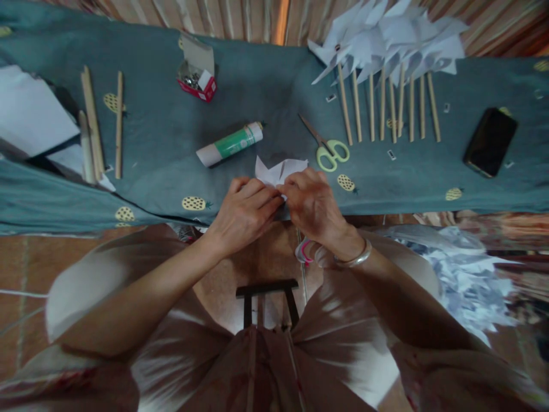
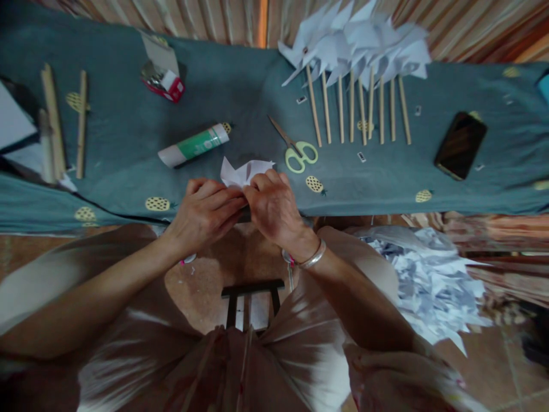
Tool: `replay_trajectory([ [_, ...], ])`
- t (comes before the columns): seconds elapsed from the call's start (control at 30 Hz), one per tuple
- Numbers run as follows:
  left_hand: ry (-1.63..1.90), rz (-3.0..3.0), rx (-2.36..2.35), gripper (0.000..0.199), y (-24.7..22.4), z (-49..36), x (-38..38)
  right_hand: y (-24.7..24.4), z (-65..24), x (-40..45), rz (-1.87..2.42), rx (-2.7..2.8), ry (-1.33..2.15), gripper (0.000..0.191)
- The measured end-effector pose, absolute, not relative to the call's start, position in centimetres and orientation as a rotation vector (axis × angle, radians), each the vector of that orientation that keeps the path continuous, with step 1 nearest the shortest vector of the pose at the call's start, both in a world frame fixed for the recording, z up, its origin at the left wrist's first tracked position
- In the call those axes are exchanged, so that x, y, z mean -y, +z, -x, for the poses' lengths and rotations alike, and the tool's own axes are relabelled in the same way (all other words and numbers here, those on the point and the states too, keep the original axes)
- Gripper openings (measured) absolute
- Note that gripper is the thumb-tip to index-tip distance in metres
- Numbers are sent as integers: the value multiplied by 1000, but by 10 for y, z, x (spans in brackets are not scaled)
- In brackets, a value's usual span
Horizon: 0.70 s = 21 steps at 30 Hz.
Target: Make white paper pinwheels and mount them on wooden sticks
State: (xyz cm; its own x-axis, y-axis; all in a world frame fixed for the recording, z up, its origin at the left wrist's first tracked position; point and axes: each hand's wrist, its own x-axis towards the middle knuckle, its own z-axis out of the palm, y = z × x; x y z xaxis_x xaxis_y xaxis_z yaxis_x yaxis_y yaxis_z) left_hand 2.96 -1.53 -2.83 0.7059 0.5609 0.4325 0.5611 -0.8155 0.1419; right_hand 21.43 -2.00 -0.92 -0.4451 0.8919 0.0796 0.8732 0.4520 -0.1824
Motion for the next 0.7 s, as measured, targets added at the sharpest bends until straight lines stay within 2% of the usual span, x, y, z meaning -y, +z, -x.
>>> replay_trajectory([
  [0.23, -723, 2878, 935, 18, -31, -29, 15, -9, -215, 20, 1529, 2515, 155, 27],
  [0.4, -591, 2970, 1011, 22, -26, -27, 18, -10, -214, 21, 1535, 2515, 125, 28],
  [0.57, -658, 2927, 978, 18, -29, -28, 16, -11, -213, 23, 1528, 2504, 110, 32],
  [0.7, -682, 2898, 971, 17, -31, -30, 15, -12, -223, 27, 1456, 2397, 231, 30],
])
